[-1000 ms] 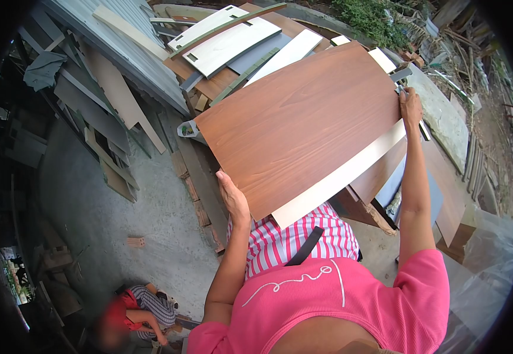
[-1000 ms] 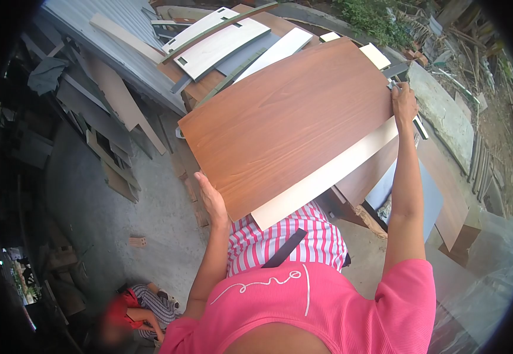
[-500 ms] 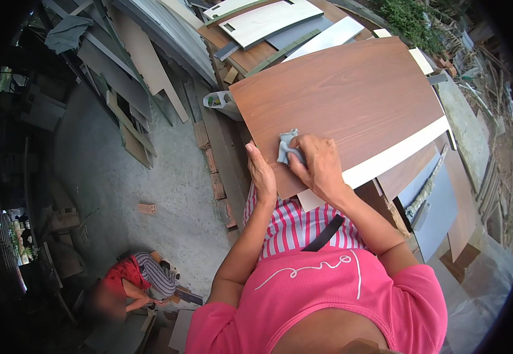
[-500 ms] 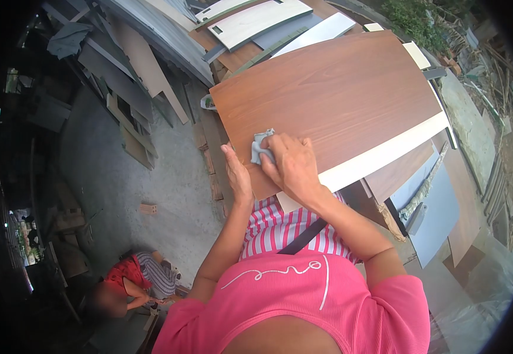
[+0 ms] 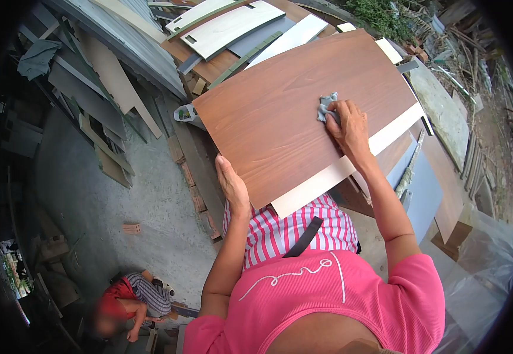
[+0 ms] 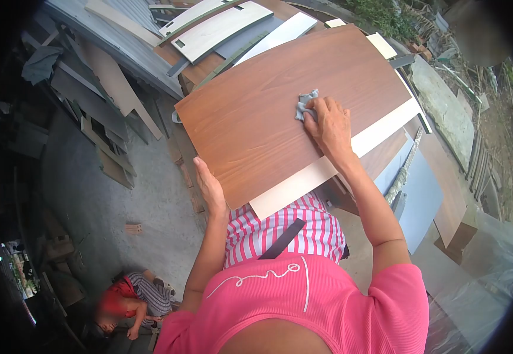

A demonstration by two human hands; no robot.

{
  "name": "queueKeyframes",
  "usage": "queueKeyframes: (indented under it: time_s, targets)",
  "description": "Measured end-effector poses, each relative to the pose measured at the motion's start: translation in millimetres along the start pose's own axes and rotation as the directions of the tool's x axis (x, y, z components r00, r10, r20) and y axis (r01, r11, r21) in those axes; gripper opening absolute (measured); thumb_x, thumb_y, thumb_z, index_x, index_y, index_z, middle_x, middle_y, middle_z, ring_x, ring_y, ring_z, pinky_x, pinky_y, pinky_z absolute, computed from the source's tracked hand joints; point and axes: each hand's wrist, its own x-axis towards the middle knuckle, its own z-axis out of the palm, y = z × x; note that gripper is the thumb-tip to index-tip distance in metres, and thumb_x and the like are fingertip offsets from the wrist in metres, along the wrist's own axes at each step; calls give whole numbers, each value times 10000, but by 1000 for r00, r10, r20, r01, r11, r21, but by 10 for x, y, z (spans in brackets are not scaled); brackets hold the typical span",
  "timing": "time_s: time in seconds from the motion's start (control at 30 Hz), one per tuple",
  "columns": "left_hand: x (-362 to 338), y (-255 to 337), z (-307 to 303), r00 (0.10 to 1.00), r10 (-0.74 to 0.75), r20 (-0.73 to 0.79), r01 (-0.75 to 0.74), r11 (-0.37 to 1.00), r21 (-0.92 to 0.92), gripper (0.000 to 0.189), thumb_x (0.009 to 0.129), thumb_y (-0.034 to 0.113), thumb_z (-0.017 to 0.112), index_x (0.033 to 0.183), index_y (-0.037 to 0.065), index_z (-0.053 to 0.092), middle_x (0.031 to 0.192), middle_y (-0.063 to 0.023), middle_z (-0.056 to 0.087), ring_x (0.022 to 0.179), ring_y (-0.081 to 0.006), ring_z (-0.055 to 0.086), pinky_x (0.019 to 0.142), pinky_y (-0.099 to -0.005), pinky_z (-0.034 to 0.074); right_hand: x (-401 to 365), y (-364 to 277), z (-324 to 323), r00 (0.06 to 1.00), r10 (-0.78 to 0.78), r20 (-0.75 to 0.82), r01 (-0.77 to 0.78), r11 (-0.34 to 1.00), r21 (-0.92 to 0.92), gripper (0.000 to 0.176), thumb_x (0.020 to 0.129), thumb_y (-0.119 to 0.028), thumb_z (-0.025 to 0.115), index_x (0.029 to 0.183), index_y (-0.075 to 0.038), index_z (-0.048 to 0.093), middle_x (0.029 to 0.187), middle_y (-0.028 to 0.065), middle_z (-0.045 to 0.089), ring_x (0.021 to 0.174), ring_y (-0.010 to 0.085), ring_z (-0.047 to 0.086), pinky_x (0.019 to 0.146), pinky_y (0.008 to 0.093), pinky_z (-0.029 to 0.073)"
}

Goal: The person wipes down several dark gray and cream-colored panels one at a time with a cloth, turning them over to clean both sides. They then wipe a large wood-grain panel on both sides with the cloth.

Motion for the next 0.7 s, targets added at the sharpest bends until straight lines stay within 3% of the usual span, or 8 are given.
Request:
queueKeyframes:
  time_s: [0.17, 0.3, 0.43, 0.7]
  targets:
    - [-8, 45, -13, 999, -48, 23, 49, 999, -24, 676, 972, 513, 252, 1232, -94, 396, 1203, -259, 454, 1098, -299, 463, 956, -369, 359, 270, 932, -208, 965, 244, -94, -253, 963, -92, 223, 837, -237, 567, 1001, -86, 562, 944, 139, 587, 910, 315, 563, 777, 424, 391]
    - [-6, 30, -5, 998, -67, 18, 67, 997, -44, 677, 971, 515, 260, 1240, -93, 388, 1210, -247, 452, 1104, -283, 460, 960, -355, 358, 404, 1719, -346, 941, 252, -225, -296, 935, -193, 250, 845, -270, 555, 1016, -87, 560, 974, 158, 606, 911, 333, 584, 776, 446, 429]
    - [-12, 61, -5, 998, -62, 11, 63, 997, -54, 675, 971, 514, 264, 1241, -92, 390, 1215, -242, 453, 1110, -279, 459, 963, -346, 356, 429, 2313, -438, 881, 374, -289, -457, 828, -325, 330, 857, -373, 509, 1050, -111, 563, 1001, 169, 608, 927, 358, 592, 787, 470, 440]
    - [29, -25, -28, 999, -21, 33, 22, 999, -42, 667, 973, 508, 251, 1239, -86, 397, 1196, -254, 457, 1089, -296, 468, 951, -359, 365, 434, 2735, -545, 767, 596, -238, -639, 745, -193, 401, 840, -401, 510, 1102, -103, 568, 1043, 206, 613, 977, 383, 582, 832, 470, 435]
